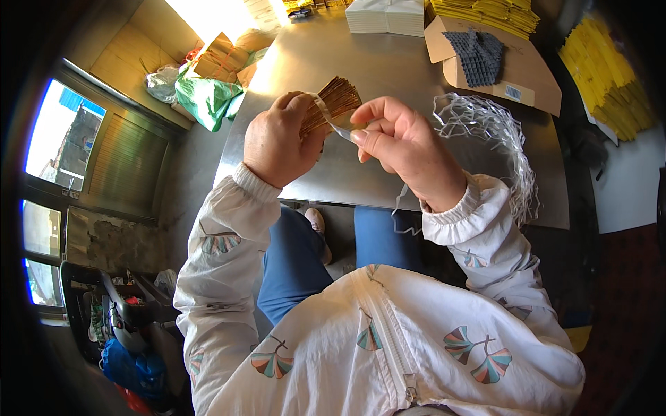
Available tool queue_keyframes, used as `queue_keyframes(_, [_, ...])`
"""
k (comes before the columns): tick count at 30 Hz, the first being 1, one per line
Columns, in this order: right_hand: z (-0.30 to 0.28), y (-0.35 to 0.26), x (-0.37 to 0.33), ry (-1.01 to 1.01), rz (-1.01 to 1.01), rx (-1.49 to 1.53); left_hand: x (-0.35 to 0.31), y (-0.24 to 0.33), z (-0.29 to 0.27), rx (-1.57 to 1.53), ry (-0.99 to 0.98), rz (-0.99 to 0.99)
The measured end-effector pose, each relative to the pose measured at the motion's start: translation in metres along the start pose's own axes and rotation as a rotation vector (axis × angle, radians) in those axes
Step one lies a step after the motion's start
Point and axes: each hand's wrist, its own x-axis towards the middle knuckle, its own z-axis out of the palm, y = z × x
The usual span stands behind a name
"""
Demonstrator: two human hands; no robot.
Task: The person gathers a stack of gold-colored paper sheets on a metal table, aligns them, and ties the bundle with a white string. The person then places the tied bundle on the table among other similar bundles.
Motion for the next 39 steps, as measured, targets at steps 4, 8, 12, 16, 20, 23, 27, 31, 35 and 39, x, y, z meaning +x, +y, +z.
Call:
queue_keyframes(4, [0.0, 0.015, -0.008, -0.061, 0.307, 0.063, -0.002, -0.002, -0.002, -0.052, -0.003, -0.074])
queue_keyframes(8, [-0.005, 0.034, -0.004, -0.075, 0.207, 0.035, -0.005, -0.001, -0.001, -0.272, -0.008, -0.178])
queue_keyframes(12, [-0.018, 0.051, -0.002, -0.118, 0.349, 0.17, -0.011, -0.001, -0.004, -0.496, -0.055, -0.306])
queue_keyframes(16, [-0.029, 0.061, 0.005, -0.275, 0.437, 0.393, -0.012, -0.001, -0.007, -0.83, -0.17, -0.369])
queue_keyframes(20, [-0.038, 0.063, 0.013, -0.347, 0.363, 0.249, -0.014, 0.001, -0.022, -0.963, -0.331, -0.464])
queue_keyframes(23, [-0.044, 0.064, 0.022, -0.424, 0.23, 0.037, -0.016, 0.005, -0.032, -1.066, -0.484, -0.458])
queue_keyframes(27, [-0.052, 0.06, 0.032, -0.634, 0.254, 0.172, -0.019, 0.01, -0.043, -1.249, -0.546, -0.42])
queue_keyframes(31, [-0.052, 0.049, 0.038, -0.764, 0.191, 0.187, -0.022, 0.014, -0.051, -1.303, -0.643, -0.328])
queue_keyframes(35, [-0.046, 0.028, 0.048, -0.821, 0.137, -0.208, -0.022, 0.018, -0.048, -1.297, -0.723, -0.305])
queue_keyframes(39, [-0.038, 0.007, 0.048, -0.849, -0.014, -0.473, -0.022, 0.022, -0.044, -1.143, -0.781, -0.295])
